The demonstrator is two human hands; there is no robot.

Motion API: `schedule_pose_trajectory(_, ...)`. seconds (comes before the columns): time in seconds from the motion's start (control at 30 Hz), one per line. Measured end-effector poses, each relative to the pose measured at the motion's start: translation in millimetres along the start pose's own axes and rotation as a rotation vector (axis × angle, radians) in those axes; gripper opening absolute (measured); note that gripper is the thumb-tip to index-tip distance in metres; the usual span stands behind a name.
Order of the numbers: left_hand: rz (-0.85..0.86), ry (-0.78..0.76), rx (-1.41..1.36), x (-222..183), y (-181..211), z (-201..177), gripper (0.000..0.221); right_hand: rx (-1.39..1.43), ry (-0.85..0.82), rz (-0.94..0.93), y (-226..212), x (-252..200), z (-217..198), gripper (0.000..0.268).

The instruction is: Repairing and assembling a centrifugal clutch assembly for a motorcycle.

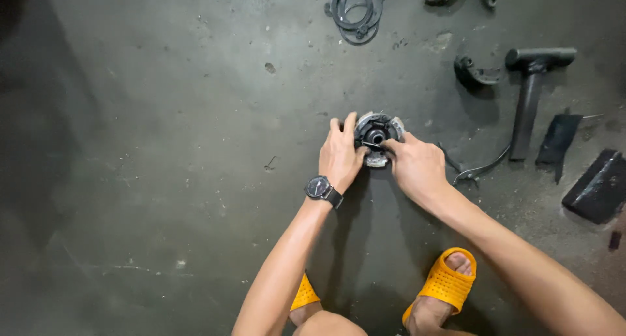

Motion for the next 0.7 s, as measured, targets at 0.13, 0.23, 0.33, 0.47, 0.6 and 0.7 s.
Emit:
schedule_pose_trajectory(0.13, -0.043, -0.101, -0.008, 3, -31, 34, 0.064, -0.082, -0.137, 0.031, 20, -10, 40, 0.023)
schedule_pose_trajectory(0.23, -0.077, -0.106, -0.001, -3, -31, 30, 0.060, 0.105, 0.037, 0.007, 26, -12, 34, 0.018)
schedule_pose_trajectory(0.33, -0.072, -0.150, -0.010, -5, -25, 30, 0.067, 0.314, -0.070, 0.246, 43, -13, 43, 0.020)
schedule_pose_trajectory(0.47, -0.101, -0.167, 0.035, -4, -18, 27, 0.077, 0.255, -0.073, 0.295, 41, -12, 35, 0.022)
schedule_pose_trajectory(0.6, -0.107, -0.248, 0.144, -6, -20, 38, 0.070, 0.469, -0.023, 0.452, 77, -30, 76, 0.026)
schedule_pose_trajectory(0.7, -0.126, -0.276, 0.134, -8, -26, 48, 0.067, 0.661, -0.016, 0.618, 78, -51, 83, 0.027)
Point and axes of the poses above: each hand's wrist, its own x-axis towards the middle knuckle, its own z-axis out of the palm, y = z × x, the point moved 9 cm from there along x, towards the middle knuckle, and after that the axes turned 4 degrees about y, right-handed, at the moved point
